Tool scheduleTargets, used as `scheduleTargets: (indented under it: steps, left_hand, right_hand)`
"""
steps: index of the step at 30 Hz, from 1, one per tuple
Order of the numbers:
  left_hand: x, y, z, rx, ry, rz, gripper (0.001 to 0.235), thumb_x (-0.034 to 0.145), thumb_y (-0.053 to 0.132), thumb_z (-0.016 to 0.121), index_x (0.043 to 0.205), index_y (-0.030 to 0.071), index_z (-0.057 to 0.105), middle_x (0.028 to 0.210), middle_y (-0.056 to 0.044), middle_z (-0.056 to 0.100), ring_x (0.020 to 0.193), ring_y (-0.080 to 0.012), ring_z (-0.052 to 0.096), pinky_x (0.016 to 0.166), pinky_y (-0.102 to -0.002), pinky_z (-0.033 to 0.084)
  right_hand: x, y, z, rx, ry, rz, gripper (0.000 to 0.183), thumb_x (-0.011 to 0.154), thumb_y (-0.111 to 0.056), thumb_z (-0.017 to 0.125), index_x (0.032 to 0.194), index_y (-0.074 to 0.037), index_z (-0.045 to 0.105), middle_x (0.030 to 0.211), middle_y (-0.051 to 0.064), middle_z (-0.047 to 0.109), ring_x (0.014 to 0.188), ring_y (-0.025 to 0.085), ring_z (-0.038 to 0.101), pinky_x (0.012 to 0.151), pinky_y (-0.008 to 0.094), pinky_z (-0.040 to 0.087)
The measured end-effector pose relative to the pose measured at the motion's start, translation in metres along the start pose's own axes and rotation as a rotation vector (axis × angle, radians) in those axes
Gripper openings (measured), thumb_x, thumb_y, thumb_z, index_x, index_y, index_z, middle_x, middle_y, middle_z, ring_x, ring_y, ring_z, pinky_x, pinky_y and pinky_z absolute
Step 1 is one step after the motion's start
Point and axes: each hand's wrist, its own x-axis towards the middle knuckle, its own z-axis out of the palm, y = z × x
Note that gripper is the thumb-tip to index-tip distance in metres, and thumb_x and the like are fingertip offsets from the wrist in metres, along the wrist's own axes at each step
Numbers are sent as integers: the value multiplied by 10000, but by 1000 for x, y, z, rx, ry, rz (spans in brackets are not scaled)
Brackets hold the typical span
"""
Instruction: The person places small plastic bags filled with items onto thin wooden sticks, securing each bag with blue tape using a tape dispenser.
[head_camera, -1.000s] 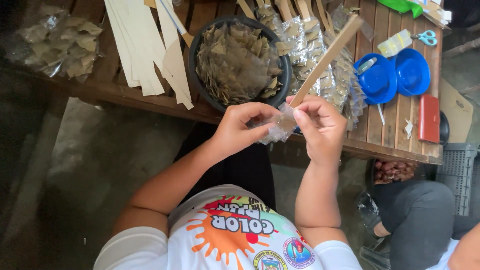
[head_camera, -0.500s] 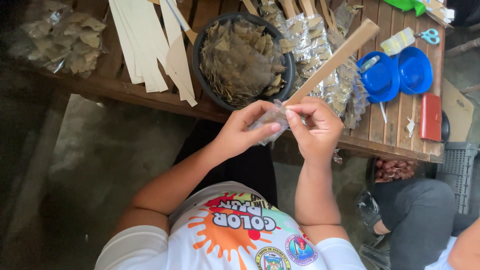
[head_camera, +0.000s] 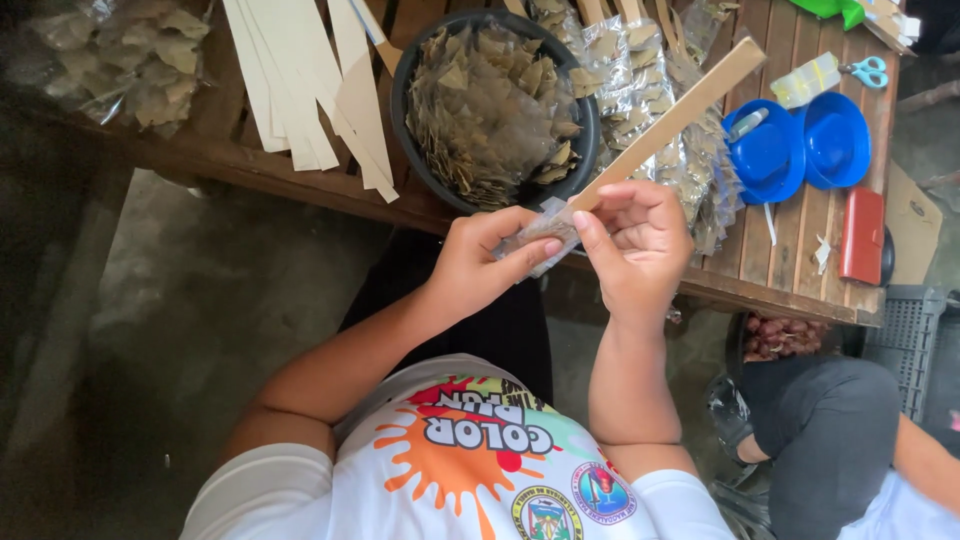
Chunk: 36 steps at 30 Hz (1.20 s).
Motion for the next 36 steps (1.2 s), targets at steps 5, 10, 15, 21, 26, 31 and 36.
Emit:
scheduleTargets:
  steps: [5, 10, 15, 21, 26, 31, 36]
  left_hand:
    - [-1, -4, 0, -48, 19, -18, 65, 894, 160, 780, 909, 104, 753, 595, -17, 655, 606, -33, 509, 592, -216, 420]
    - [-1, -3, -1, -69, 46, -40, 60, 900, 150, 774, 897, 94, 751, 565, -20, 644, 588, -14, 496, 571, -195, 415]
    - [1, -6, -5, -43, 89, -42, 71, 897, 160, 780, 908, 93, 757, 575, -35, 656, 589, -20, 487, 552, -223, 428]
    - [4, -11, -9, -36, 146, -28, 65, 894, 147, 784, 880, 93, 750, 509, 2, 595, 556, -9, 444, 528, -198, 396]
    - [-1, -18, -1, -29, 153, -31, 61, 886, 145, 789, 870, 100, 752, 496, 1, 586, 552, -6, 447, 522, -194, 394]
    - [-5, -16, 6, 15, 137, 14, 60, 880, 139, 791, 911, 98, 761, 549, -24, 649, 577, -30, 501, 603, -227, 433]
    - [-7, -21, 12, 160, 128, 83, 67, 866, 159, 800, 910, 124, 764, 611, -12, 679, 607, -168, 623, 694, -258, 473]
  right_hand:
    - [0, -6, 10, 28, 0, -8, 304, 904, 54, 729, 1120, -9, 524, 954, 207, 682, 902, 257, 733, 836, 354, 605]
    - [1, -5, 9, 36, -41, 8, 324, 929, 14, 722, 1165, 5, 501, 1011, 182, 680, 960, 214, 710, 871, 339, 585]
    - [5, -2, -8, -397, -13, -82, 202, 1091, -103, 497, 1088, -2, 672, 929, 152, 708, 906, 255, 692, 889, 386, 541]
    - [-23, 105, -47, -1058, -138, -99, 367, 1130, -324, 500, 1165, -17, 697, 1052, 162, 619, 991, 360, 591, 852, 462, 462]
    - [-38, 165, -52, -1195, 43, -292, 397, 1133, -403, 451, 1008, -113, 693, 894, 38, 628, 876, 222, 616, 940, 361, 383]
    - [-42, 158, -65, -1083, 33, -229, 495, 1136, -421, 343, 880, -210, 709, 810, -63, 662, 819, 160, 635, 998, 352, 320]
    - [-49, 105, -84, -663, 105, -105, 576, 1110, -271, 234, 889, -125, 746, 871, 13, 731, 887, 235, 674, 995, 350, 355]
